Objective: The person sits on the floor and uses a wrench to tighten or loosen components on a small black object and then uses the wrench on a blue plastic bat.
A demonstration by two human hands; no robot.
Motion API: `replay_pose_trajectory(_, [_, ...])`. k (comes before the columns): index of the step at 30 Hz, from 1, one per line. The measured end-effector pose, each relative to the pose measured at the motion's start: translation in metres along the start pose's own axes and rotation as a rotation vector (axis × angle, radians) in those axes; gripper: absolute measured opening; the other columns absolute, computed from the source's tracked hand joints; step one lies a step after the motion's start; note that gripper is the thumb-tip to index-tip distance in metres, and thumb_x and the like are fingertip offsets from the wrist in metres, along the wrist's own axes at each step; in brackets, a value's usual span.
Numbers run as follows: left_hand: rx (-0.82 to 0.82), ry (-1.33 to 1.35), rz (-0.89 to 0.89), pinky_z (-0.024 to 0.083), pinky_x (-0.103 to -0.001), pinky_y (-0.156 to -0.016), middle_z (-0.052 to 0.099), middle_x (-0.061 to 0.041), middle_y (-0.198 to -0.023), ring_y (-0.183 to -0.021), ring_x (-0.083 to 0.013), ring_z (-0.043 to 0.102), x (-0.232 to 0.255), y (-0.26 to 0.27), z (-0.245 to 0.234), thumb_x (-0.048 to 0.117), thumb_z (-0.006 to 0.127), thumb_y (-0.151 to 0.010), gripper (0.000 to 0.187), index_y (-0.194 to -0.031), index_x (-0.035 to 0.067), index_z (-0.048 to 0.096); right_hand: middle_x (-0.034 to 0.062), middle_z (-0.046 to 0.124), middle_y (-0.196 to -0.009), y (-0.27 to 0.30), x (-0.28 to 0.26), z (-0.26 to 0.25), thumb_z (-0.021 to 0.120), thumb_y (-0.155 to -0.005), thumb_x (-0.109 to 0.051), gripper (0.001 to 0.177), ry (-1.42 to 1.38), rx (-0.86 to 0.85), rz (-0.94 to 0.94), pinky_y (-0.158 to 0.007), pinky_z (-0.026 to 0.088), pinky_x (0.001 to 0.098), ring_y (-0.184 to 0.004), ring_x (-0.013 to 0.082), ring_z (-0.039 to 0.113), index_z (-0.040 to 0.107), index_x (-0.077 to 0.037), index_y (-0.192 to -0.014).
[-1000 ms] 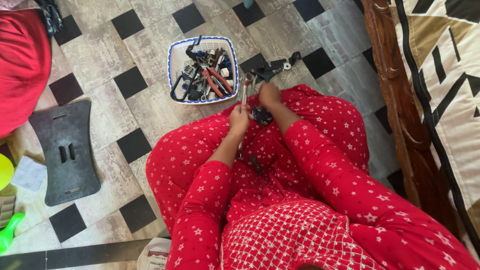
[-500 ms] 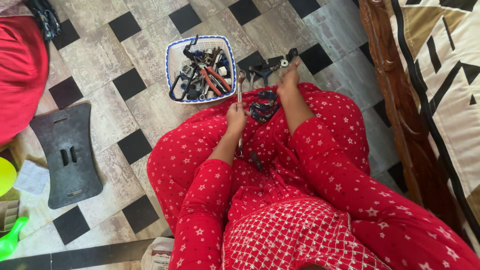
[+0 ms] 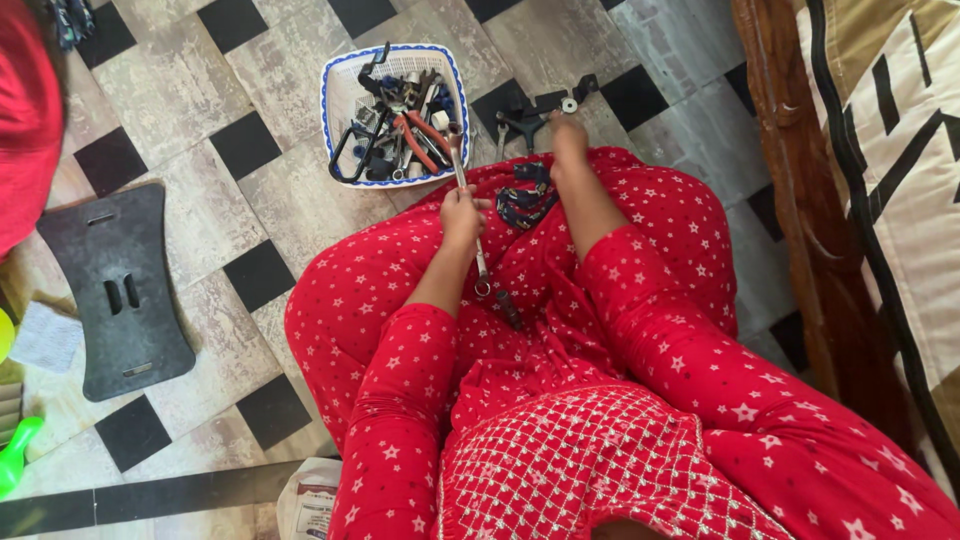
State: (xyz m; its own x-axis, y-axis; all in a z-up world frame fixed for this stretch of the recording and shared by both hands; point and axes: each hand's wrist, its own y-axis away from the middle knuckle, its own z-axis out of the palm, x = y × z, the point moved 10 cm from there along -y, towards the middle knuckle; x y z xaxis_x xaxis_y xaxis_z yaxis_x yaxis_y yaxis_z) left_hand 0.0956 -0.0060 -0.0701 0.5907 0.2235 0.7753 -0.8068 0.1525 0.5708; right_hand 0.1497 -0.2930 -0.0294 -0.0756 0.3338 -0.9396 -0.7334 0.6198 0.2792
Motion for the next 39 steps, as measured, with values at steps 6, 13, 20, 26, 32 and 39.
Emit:
replay_pose_trajectory(6, [0.023, -0.138, 0.037, 0.043, -0.025, -0.044, 0.067, -0.006, -0.09, -0.051, -0.0101, 0.057, 0.0, 0.007, 0.003, 0.024, 0.044, -0.108, 0.033, -0.13, 0.004, 0.059, 0.0144, 0.067, -0.123, 0.049, 0.005, 0.06, 0.076, -0.081, -0.028, 0.036, 1.348, -0.318, -0.427, -0.097, 0.049, 0.0478, -0.119, 0.0373, 0.058, 0.076, -0.021, -0.116])
replay_pose_trajectory(13, [0.055, -0.062, 0.026, 0.04, -0.027, -0.042, 0.068, -0.008, -0.091, -0.048, -0.0118, 0.053, 0.017, 0.008, -0.001, 0.022, 0.045, -0.107, 0.03, -0.127, 0.003, 0.056, 0.0124, 0.065, -0.133, 0.1, -0.024, 0.084, 0.074, -0.088, -0.059, 0.052, 1.551, -0.426, -0.225, -0.101, 0.047, 0.0552, -0.126, 0.0375, 0.057, 0.073, -0.018, -0.12])
replay_pose_trajectory(20, [0.018, -0.082, 0.079, 0.041, -0.027, -0.041, 0.07, -0.01, -0.089, -0.048, -0.0112, 0.052, 0.01, -0.001, 0.007, 0.022, 0.044, -0.108, 0.031, -0.13, 0.003, 0.057, 0.015, 0.072, -0.113, 0.104, 0.051, 0.072, 0.09, -0.068, -0.043, 0.053, 1.868, -1.053, -0.246, -0.093, 0.055, 0.0476, -0.106, 0.0357, 0.069, 0.076, -0.014, -0.111])
replay_pose_trajectory(26, [-0.049, -0.192, 0.053, 0.04, -0.028, -0.04, 0.073, -0.011, -0.088, -0.047, -0.0132, 0.055, 0.015, 0.011, 0.009, 0.02, 0.043, -0.106, 0.033, -0.131, 0.002, 0.055, 0.0207, 0.073, -0.102, 0.028, 0.007, 0.017, 0.068, -0.086, -0.006, 0.022, 1.374, -0.424, -0.164, -0.081, 0.06, 0.0485, -0.093, 0.0374, 0.074, 0.075, -0.009, -0.106])
replay_pose_trajectory(32, [-0.234, -0.137, -0.088, 0.044, -0.026, -0.042, 0.076, -0.011, -0.096, -0.051, -0.0119, 0.056, 0.014, 0.082, 0.022, 0.016, 0.041, -0.104, 0.04, -0.142, 0.006, 0.047, 0.0155, 0.077, -0.094, 0.084, -0.149, 0.003, 0.065, -0.082, 0.003, 0.028, 0.925, -0.316, -0.691, -0.078, 0.059, 0.0381, -0.086, 0.0272, 0.076, 0.079, -0.009, -0.103])
replay_pose_trajectory(39, [-0.246, -0.134, -0.089, 0.042, -0.024, -0.043, 0.077, -0.01, -0.098, -0.053, -0.0097, 0.053, -0.011, 0.144, 0.017, 0.019, 0.042, -0.108, 0.039, -0.142, 0.001, 0.048, 0.0095, 0.075, -0.113, 0.152, -0.121, -0.023, 0.062, -0.094, 0.001, 0.025, -0.133, -0.649, 0.13, -0.098, 0.06, 0.0344, -0.106, 0.0208, 0.073, 0.068, 0.003, -0.118])
